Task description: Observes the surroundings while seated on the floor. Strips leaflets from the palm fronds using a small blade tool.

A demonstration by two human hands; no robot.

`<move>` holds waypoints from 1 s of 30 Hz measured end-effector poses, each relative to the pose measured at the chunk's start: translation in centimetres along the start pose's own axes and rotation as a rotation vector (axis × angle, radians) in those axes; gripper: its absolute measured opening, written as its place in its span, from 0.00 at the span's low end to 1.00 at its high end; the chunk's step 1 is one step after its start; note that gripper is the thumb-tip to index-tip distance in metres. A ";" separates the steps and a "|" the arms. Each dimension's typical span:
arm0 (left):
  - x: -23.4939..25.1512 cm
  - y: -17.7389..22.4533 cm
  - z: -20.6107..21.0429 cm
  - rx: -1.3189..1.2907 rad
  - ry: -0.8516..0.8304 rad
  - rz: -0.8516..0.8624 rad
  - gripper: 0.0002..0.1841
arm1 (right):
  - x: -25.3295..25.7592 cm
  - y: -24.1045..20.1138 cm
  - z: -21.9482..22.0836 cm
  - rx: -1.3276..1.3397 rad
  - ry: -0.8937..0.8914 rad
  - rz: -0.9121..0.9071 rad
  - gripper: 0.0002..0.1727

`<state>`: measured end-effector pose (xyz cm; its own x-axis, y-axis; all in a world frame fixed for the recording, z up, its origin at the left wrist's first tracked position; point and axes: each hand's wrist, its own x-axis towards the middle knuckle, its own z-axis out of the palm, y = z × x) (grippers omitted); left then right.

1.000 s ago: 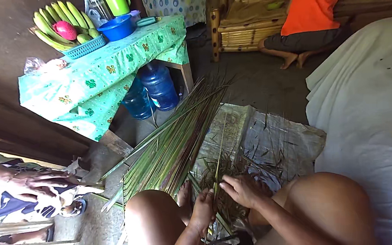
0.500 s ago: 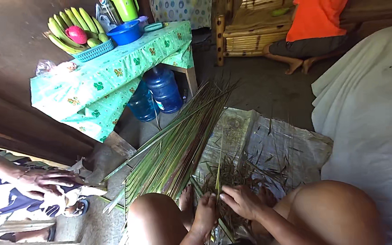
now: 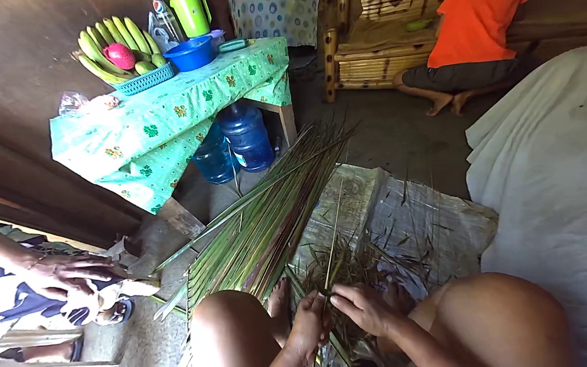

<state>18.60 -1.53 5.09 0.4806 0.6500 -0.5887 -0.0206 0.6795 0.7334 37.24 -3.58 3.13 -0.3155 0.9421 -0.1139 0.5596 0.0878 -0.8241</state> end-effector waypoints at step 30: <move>-1.0 -0.7 -2.4 -0.587 -0.610 -0.339 0.16 | 1.9 3.6 -3.1 0.369 0.489 0.177 0.22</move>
<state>16.00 -1.82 4.40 0.9191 0.2050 -0.3366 -0.1568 0.9738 0.1648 41.06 -0.48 1.67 0.1931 0.9786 -0.0710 0.2428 -0.1177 -0.9629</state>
